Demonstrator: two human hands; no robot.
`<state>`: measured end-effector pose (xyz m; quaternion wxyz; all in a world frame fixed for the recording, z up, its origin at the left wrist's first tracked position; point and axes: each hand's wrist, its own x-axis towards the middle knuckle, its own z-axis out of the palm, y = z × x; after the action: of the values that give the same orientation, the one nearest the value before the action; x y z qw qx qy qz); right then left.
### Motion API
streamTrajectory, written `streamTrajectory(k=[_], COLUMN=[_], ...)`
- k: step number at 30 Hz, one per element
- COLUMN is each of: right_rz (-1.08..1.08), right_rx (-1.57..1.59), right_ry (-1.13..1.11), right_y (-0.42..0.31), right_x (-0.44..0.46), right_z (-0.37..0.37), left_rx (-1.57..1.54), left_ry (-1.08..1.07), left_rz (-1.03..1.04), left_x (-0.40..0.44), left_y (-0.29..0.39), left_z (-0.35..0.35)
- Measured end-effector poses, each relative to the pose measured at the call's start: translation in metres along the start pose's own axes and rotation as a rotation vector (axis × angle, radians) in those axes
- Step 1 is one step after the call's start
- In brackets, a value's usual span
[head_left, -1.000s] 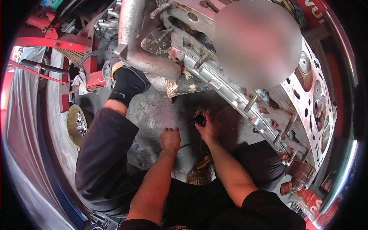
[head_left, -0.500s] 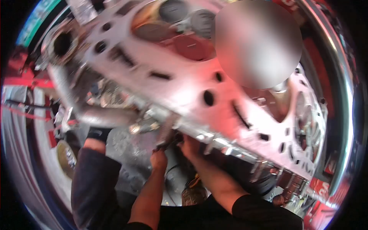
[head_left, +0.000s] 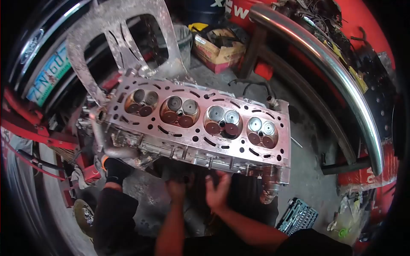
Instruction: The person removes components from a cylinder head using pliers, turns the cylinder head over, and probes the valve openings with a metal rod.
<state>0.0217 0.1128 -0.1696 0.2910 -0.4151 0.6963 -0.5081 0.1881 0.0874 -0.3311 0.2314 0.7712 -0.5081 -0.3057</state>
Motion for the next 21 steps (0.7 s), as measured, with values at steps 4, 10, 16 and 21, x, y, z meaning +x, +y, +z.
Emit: streamTrajectory(k=[4,10,16,21], right_rz=[0.056,-0.282,-0.21,0.026], right_rx=[-0.136,-0.127,0.046,-0.203], right_ry=[0.06,0.04,-0.037,-0.342], right_y=[-0.004,-0.021,-0.007,-0.015], right_x=[0.032,0.044,0.049,0.046], right_z=[-0.008,-0.006,0.004,-0.008], left_rx=[-0.144,0.235,0.459,0.512], left_ry=[0.033,0.279,0.125,0.01], left_rz=[0.179,1.02,1.16,1.099], left_x=[-0.037,-0.124,-0.082,-0.078], left_y=[0.18,0.357,0.392,0.385], left_z=[-0.082,-0.228,-0.211,-0.206])
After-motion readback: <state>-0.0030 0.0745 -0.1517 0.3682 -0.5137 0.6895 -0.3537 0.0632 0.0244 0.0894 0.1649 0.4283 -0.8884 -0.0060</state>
